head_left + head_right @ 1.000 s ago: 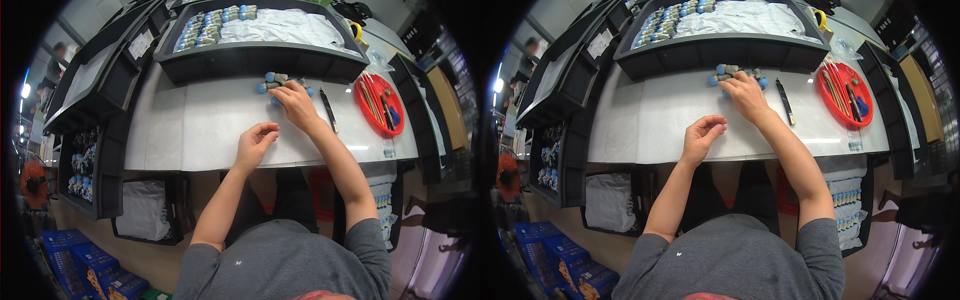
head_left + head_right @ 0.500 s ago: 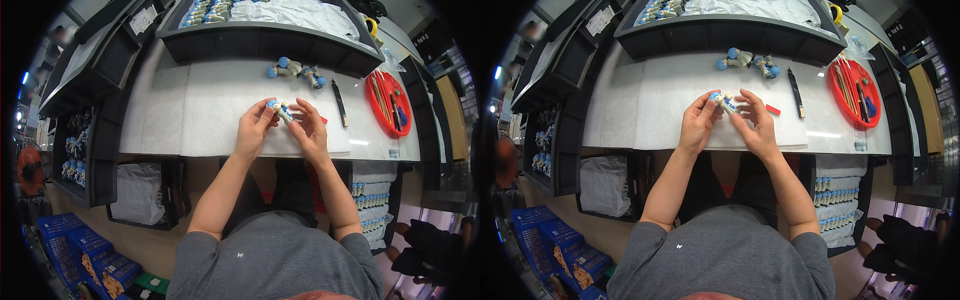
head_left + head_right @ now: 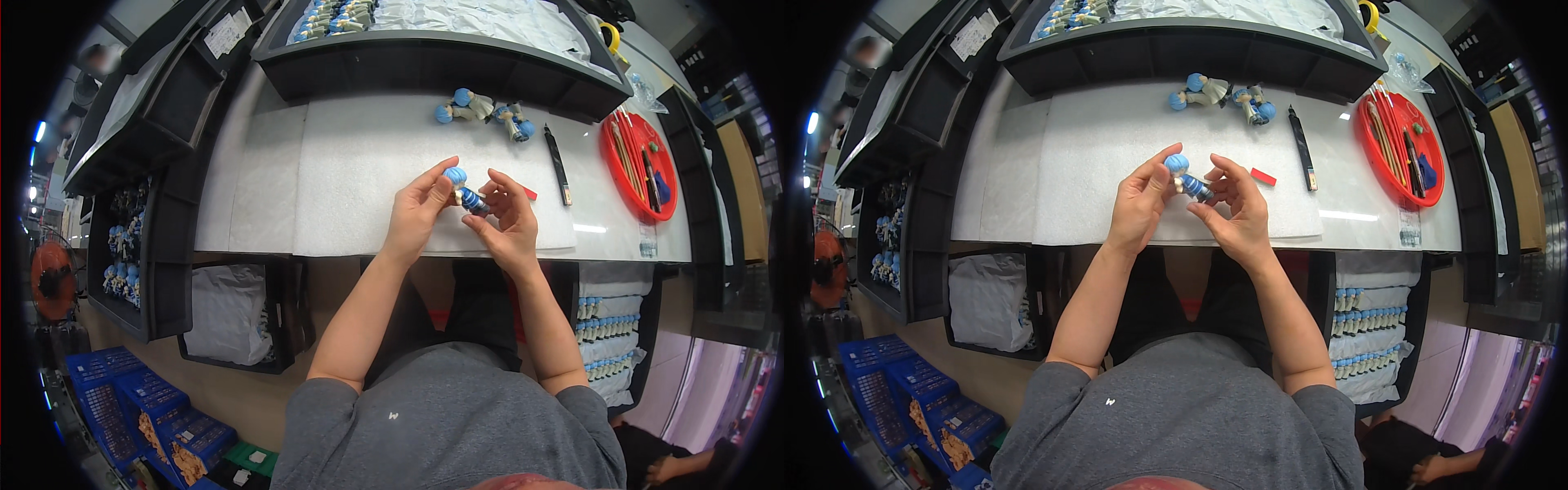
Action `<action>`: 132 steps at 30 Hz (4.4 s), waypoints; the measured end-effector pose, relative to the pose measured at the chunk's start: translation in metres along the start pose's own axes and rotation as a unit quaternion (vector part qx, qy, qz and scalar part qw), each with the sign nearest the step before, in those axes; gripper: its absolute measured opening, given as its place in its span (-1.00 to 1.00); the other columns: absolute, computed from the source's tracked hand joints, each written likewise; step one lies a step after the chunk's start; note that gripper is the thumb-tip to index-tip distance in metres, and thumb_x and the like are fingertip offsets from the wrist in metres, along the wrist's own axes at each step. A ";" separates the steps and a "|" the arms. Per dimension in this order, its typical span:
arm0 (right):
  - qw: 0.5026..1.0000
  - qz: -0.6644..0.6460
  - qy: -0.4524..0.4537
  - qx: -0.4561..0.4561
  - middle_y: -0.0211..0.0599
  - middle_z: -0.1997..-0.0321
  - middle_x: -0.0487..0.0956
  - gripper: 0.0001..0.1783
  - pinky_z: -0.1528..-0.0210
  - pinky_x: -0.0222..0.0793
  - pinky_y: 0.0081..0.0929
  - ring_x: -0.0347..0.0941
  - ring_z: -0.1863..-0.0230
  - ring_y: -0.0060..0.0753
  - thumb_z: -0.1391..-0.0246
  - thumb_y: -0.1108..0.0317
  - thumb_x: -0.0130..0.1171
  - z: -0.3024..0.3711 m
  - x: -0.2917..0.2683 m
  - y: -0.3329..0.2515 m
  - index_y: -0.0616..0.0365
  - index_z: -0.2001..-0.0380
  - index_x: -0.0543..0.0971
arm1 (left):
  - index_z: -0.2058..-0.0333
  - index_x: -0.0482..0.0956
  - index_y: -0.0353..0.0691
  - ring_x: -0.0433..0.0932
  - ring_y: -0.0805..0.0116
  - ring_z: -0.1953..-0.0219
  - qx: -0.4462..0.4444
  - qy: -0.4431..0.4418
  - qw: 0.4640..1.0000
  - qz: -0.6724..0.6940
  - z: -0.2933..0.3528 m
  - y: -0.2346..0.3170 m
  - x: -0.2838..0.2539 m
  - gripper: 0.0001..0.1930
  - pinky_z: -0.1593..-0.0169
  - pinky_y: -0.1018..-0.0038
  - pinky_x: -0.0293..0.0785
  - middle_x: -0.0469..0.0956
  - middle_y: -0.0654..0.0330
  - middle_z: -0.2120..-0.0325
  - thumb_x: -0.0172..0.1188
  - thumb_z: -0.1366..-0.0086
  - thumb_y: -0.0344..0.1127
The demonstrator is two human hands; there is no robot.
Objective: Sort and organize small toy figures into shipping trays.
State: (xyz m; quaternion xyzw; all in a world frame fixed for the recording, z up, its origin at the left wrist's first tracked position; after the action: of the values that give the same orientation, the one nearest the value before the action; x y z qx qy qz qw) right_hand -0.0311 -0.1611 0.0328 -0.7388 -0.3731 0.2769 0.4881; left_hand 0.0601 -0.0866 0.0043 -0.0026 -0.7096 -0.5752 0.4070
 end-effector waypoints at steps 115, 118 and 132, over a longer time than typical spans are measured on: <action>0.897 0.417 0.146 -0.005 -0.27 0.39 0.48 -0.72 0.31 0.27 -0.61 0.36 0.33 -0.55 0.09 0.51 0.10 -0.025 -0.075 -0.011 0.20 0.22 0.45 | 0.31 0.46 -0.32 0.43 0.56 0.34 0.099 0.009 0.981 -0.167 0.006 0.010 0.008 -0.75 0.30 0.65 0.43 0.44 0.26 0.39 0.25 0.01 -0.48; 0.940 0.313 0.116 -0.064 -0.23 0.21 0.43 -0.74 0.18 0.24 -0.57 0.29 0.11 -0.50 0.00 0.42 0.08 -0.019 -0.050 -0.034 0.23 0.19 0.45 | 0.24 0.43 -0.32 0.44 0.58 0.40 0.120 0.023 0.982 -0.146 0.003 0.009 0.003 -0.73 0.31 0.65 0.43 0.45 0.26 0.43 0.22 -0.06 -0.41; 0.993 -0.037 0.010 0.109 -0.23 0.32 0.49 -0.69 0.44 0.35 -0.68 0.44 0.44 -0.52 -0.06 0.40 0.03 0.005 -0.001 0.022 0.32 0.14 0.36 | 0.20 0.43 -0.29 0.40 0.62 0.42 0.093 -0.005 0.994 -0.051 0.002 0.010 0.004 -0.76 0.39 0.67 0.35 0.49 0.30 0.42 0.10 -0.17 -0.32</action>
State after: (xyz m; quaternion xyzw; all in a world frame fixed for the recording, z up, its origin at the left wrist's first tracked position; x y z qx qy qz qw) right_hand -0.0292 -0.1653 0.0108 -0.6694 -0.3629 0.2906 0.5795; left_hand 0.0608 -0.0830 0.0146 0.0685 -0.7612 -0.5266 0.3722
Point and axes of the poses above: each hand's wrist, its own z-axis away from the middle knuckle, its own x-axis out of the palm, y = z × x, the point moved 10 cm from there along -z, towards the middle knuckle
